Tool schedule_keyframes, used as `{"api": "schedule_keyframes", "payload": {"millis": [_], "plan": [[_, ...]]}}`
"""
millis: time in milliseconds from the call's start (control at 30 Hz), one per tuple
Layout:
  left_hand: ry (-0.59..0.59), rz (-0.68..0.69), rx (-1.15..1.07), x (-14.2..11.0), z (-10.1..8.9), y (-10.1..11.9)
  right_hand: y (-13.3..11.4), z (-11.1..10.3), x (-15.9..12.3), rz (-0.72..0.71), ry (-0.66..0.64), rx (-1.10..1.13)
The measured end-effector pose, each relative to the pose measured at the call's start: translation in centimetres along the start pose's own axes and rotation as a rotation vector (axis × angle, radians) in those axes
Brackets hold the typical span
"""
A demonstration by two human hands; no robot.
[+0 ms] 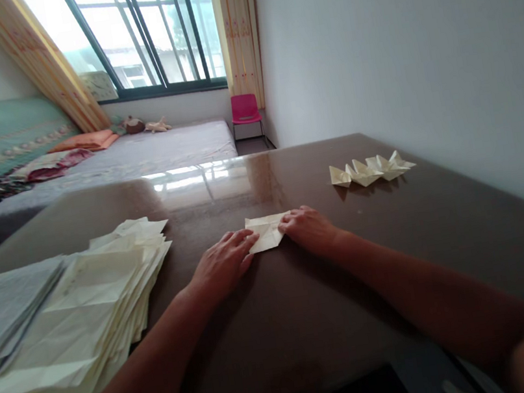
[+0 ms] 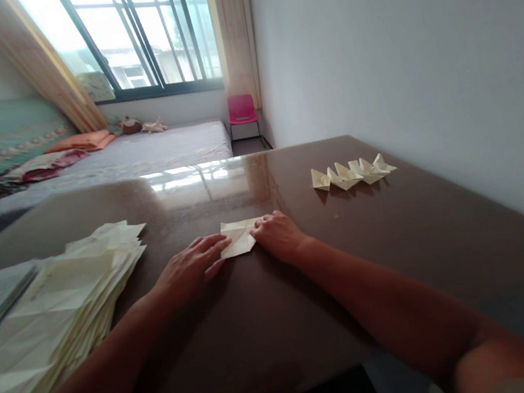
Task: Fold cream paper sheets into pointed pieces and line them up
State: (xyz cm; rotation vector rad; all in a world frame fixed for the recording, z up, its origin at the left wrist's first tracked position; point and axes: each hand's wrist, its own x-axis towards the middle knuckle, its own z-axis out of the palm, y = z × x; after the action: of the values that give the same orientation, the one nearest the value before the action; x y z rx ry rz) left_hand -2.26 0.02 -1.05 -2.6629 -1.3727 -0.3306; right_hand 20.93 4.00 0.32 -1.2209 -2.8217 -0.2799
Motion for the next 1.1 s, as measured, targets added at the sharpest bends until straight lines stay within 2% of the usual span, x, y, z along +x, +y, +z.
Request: {"api": "schedule_keyframes", "payload": {"millis": [100, 200, 333, 433, 567, 667, 867, 1100], "plan": [[0.029, 0.091, 0.061, 0.2, -0.5, -0.1, 1.0, 0.7, 0.6, -0.048, 0.036, 0.042], [0.045, 0.110, 0.084, 0.3, -0.6, -0.4, 1.4, 1.3, 1.1, -0.079, 0.061, 0.064], [-0.029, 0.113, 0.033, 0.3, -0.5, -0.5, 1.8, 2.1, 1.5, -0.093, 0.113, 0.170], [-0.060, 0.132, -0.014, 0.2, -0.5, -0.1, 1.9, 2.5, 1.5, -0.175, 0.157, 0.306], [-0.072, 0.178, -0.043, 0.1, -1.0, 1.0, 1.9, 2.1, 1.0, -0.255, 0.189, 0.455], [-0.096, 0.196, -0.127, 0.0, -1.4, 1.8, 2.2, 1.3, 0.2, -0.290, 0.123, 0.509], [-0.079, 0.037, -0.287, 0.3, -1.1, 2.0, 2.3, 0.6, -0.7, -0.306, 0.027, 0.590], [-0.108, -0.238, -0.284, 0.6, -0.2, 1.4, 1.5, 1.5, -0.1, -0.147, 0.045, 0.677]]}}
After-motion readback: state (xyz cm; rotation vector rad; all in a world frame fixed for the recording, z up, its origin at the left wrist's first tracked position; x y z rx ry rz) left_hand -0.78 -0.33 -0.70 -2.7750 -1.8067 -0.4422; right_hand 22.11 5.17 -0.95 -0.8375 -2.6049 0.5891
